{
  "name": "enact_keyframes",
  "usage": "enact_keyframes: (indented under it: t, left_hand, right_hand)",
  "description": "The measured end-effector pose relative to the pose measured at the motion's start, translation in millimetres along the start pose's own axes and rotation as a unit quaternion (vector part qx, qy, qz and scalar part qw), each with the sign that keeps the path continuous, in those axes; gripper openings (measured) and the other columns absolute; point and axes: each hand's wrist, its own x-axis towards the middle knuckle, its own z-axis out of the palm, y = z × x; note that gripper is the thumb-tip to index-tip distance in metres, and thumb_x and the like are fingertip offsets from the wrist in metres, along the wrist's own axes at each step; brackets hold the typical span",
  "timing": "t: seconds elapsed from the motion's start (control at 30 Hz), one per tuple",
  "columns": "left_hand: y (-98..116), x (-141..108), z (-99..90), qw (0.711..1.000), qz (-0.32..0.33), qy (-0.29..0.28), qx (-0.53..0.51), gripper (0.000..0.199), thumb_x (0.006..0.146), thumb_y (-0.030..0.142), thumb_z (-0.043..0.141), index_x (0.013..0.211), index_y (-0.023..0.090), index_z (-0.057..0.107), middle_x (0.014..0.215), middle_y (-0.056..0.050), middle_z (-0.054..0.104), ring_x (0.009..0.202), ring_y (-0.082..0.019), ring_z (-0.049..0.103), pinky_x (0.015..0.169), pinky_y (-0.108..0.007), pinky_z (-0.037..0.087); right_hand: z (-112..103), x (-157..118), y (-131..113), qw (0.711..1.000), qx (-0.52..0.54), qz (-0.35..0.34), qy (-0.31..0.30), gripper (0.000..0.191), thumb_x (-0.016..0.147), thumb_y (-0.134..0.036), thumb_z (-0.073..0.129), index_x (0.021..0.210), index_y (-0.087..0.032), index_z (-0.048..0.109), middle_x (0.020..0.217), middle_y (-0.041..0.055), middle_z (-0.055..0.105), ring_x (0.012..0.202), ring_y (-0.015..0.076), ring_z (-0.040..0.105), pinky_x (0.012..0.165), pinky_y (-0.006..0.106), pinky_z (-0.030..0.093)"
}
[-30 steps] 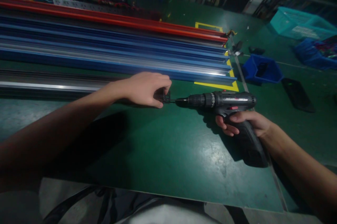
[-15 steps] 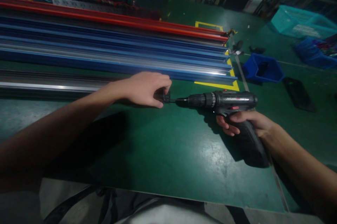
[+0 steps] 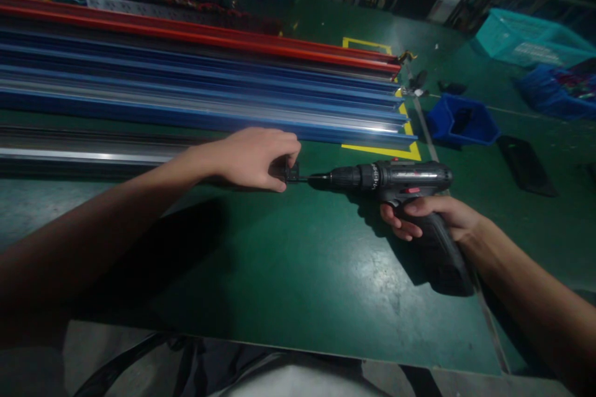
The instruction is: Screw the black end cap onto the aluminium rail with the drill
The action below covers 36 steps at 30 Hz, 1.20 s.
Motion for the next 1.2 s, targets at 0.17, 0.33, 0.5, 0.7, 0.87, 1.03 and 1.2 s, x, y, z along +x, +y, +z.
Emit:
enact_keyframes:
  t: [0.17,0.33,0.5,0.7,0.87,1.03,1.2]
  left_hand:
    - [-0.6,0.2,0.1,1.0,0.001,-0.002,0.001,0.033,0.084,0.048,0.079,0.102,0.025,0.065,0.108,-0.003,0.07,0.097,-0.025,0.064,0.074,-0.034,0.037]
    - [-1.0,0.2,1.0,1.0,0.005,0.001,0.004,0.035,0.083,0.049,0.081,0.103,0.025,0.064,0.107,-0.003,0.07,0.096,-0.024,0.064,0.074,-0.034,0.037]
    - [-0.2,-0.4,1.4,1.0,0.006,0.002,0.005,0.034,0.084,0.048,0.081,0.102,0.025,0.064,0.107,-0.003,0.069,0.095,-0.024,0.063,0.074,-0.035,0.037]
    - [0.3,-1.1,0.1,1.0,0.001,0.0,0.004,0.034,0.084,0.048,0.081,0.103,0.025,0.064,0.108,-0.002,0.069,0.097,-0.024,0.063,0.075,-0.034,0.037]
    - [-0.9,-1.1,0.5,1.0,0.002,-0.002,-0.001,0.034,0.084,0.048,0.081,0.104,0.026,0.065,0.107,-0.002,0.069,0.096,-0.024,0.063,0.075,-0.034,0.037]
    - [-0.3,-1.0,0.0,1.0,0.001,0.0,-0.001,0.034,0.083,0.049,0.081,0.103,0.026,0.066,0.107,-0.003,0.07,0.095,-0.024,0.064,0.074,-0.034,0.037]
    - [1.1,-1.2,-1.2,1.0,0.0,-0.001,0.002,0.034,0.084,0.049,0.081,0.103,0.025,0.065,0.107,-0.003,0.07,0.095,-0.024,0.064,0.074,-0.034,0.037]
  right_hand:
    - [1.0,0.2,-0.4,1.0,0.005,-0.01,-0.004,0.026,0.092,-0.024,0.079,0.109,-0.006,0.084,0.092,0.0086,0.077,0.061,0.0089,0.063,0.068,0.024,0.06]
    - [-2.9,0.2,1.5,1.0,0.012,-0.01,-0.015,0.026,0.092,-0.023,0.078,0.111,-0.006,0.084,0.094,0.0095,0.077,0.062,0.009,0.064,0.071,0.025,0.062]
    - [-4.1,0.9,3.0,1.0,0.007,-0.009,-0.013,0.027,0.091,-0.025,0.079,0.11,-0.007,0.085,0.093,0.0091,0.077,0.061,0.0086,0.062,0.07,0.025,0.062]
    - [-2.3,1.3,1.7,1.0,-0.003,-0.002,0.001,0.027,0.089,-0.026,0.081,0.108,-0.009,0.086,0.093,0.0085,0.077,0.06,0.009,0.061,0.07,0.026,0.061]
    - [-1.0,-0.2,1.0,1.0,-0.004,0.006,0.01,0.026,0.088,-0.026,0.081,0.108,-0.01,0.086,0.093,0.0082,0.077,0.06,0.0091,0.06,0.07,0.027,0.06]
    - [-0.1,0.3,1.0,1.0,-0.01,-0.012,-0.003,0.027,0.091,-0.027,0.078,0.109,-0.008,0.085,0.094,0.0089,0.076,0.061,0.0095,0.059,0.069,0.027,0.06]
    - [-1.2,0.7,1.8,1.0,-0.004,-0.013,-0.01,0.027,0.092,-0.026,0.077,0.111,-0.008,0.085,0.095,0.0091,0.076,0.061,0.0093,0.059,0.07,0.026,0.061]
